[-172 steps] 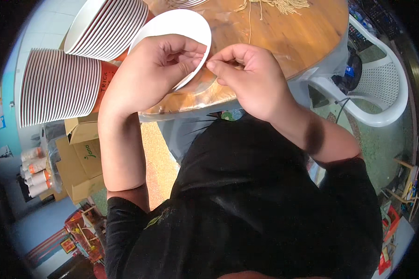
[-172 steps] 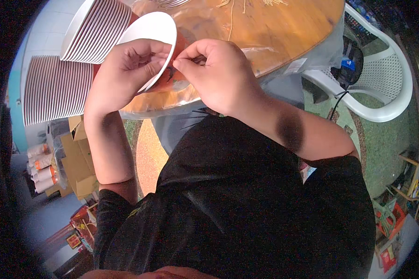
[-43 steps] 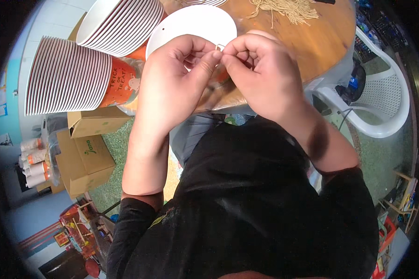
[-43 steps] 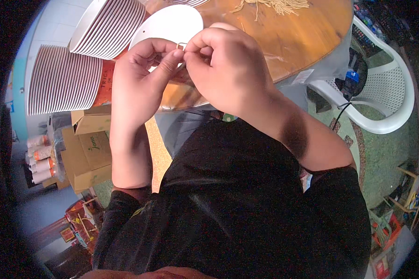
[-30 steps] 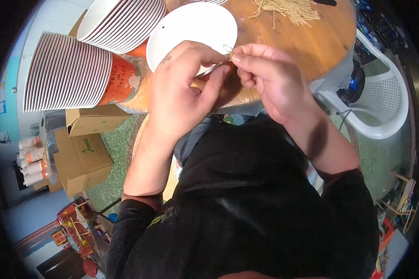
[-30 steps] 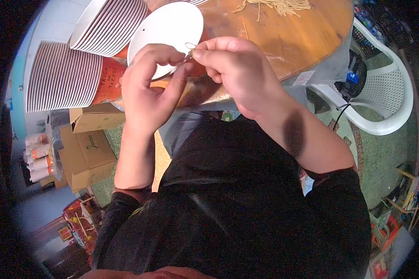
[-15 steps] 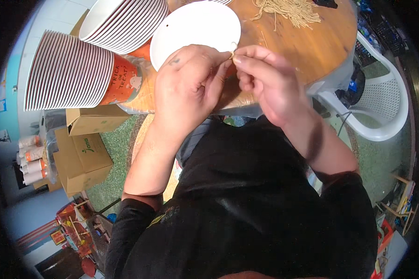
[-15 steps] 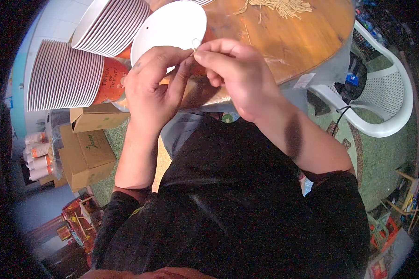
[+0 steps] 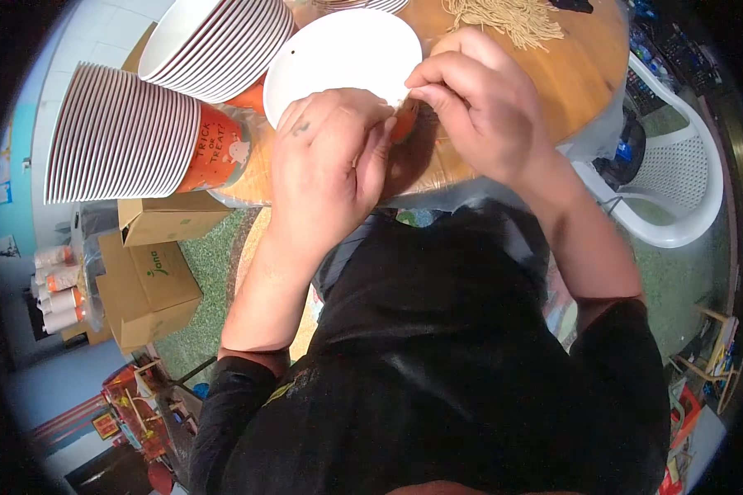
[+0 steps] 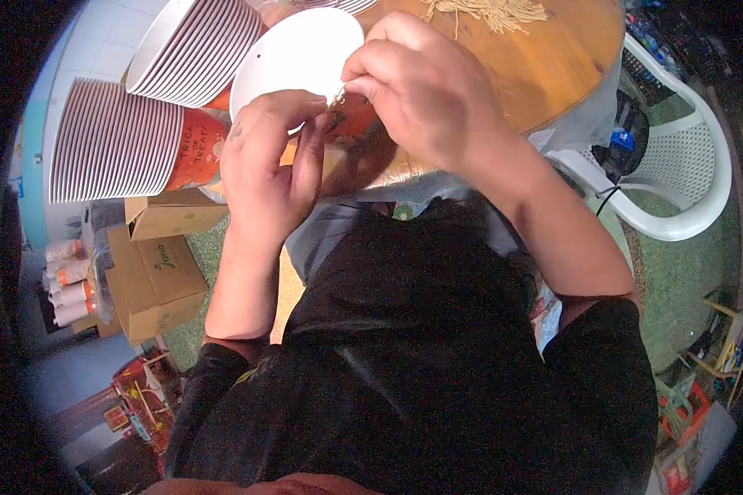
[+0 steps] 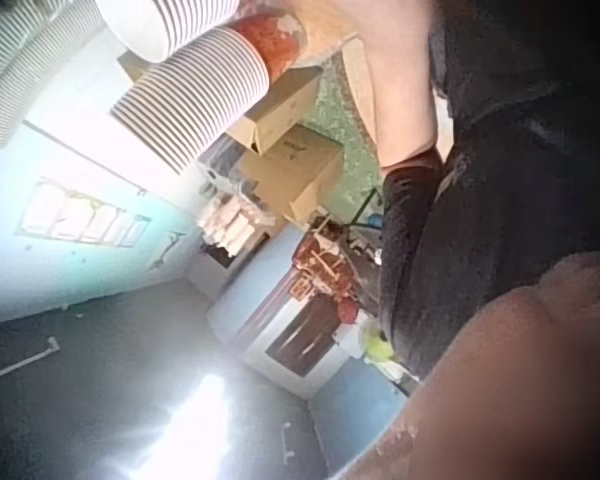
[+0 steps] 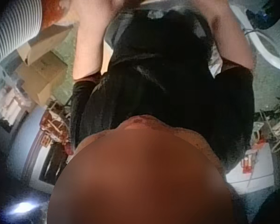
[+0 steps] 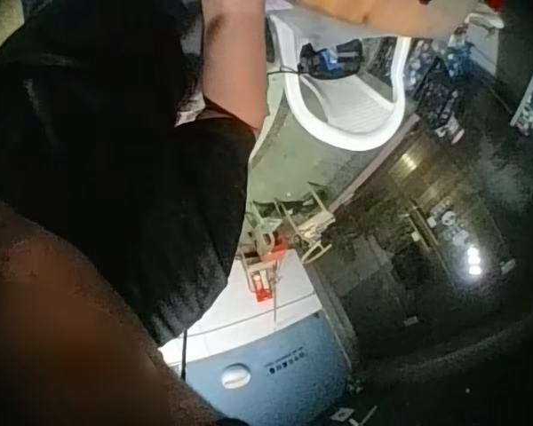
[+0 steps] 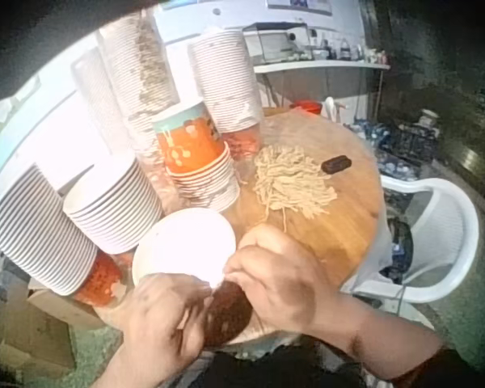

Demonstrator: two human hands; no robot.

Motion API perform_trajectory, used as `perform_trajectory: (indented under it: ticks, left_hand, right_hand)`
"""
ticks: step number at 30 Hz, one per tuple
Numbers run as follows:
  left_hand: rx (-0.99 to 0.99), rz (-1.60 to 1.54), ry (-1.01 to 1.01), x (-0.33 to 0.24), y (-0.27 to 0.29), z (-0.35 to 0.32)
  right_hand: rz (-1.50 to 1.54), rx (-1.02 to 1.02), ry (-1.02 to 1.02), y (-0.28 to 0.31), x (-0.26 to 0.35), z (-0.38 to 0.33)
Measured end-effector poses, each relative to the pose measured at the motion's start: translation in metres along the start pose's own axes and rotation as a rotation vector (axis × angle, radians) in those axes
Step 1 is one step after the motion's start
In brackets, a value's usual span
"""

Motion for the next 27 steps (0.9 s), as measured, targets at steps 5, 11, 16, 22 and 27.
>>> perform_trajectory:
  ticks: [5,11,16,22,27]
  left_hand:
    - [0.101,0.030,-0.035,-0.013,0.008,0.001]
    - [0.203,-0.046,-0.119,-0.007,0.013,-0.002]
    - [0.082,-0.369,0.264,0.001,0.024,0.012]
    - [0.264,-0.531,0.803,0.005,0.001,0.029]
    - [0.241,-0.503,0.826,0.008,0.002,0.030]
  right_hand:
    - [-0.129,0.097,0.062,0.013,0.004,0.018]
    - [-0.173,0.148,0.178,0.008,0.009,0.018]
    - [-0.033,0.120,0.053,0.007,0.009,0.009]
    - [0.049,0.012,0.100,0.001,0.005,0.005]
    - [0.064,-0.167,0.096,0.001,-0.001,-0.013]
Point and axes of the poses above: each hand's wrist, its own z-axis towards the middle knuckle, its own y-axis out of the back of the hand, x = y × z, the point moved 3 cm from there along z, towards the middle knuckle, and after that the axes turned 6 degrees about -z, right-handed, at the moved point
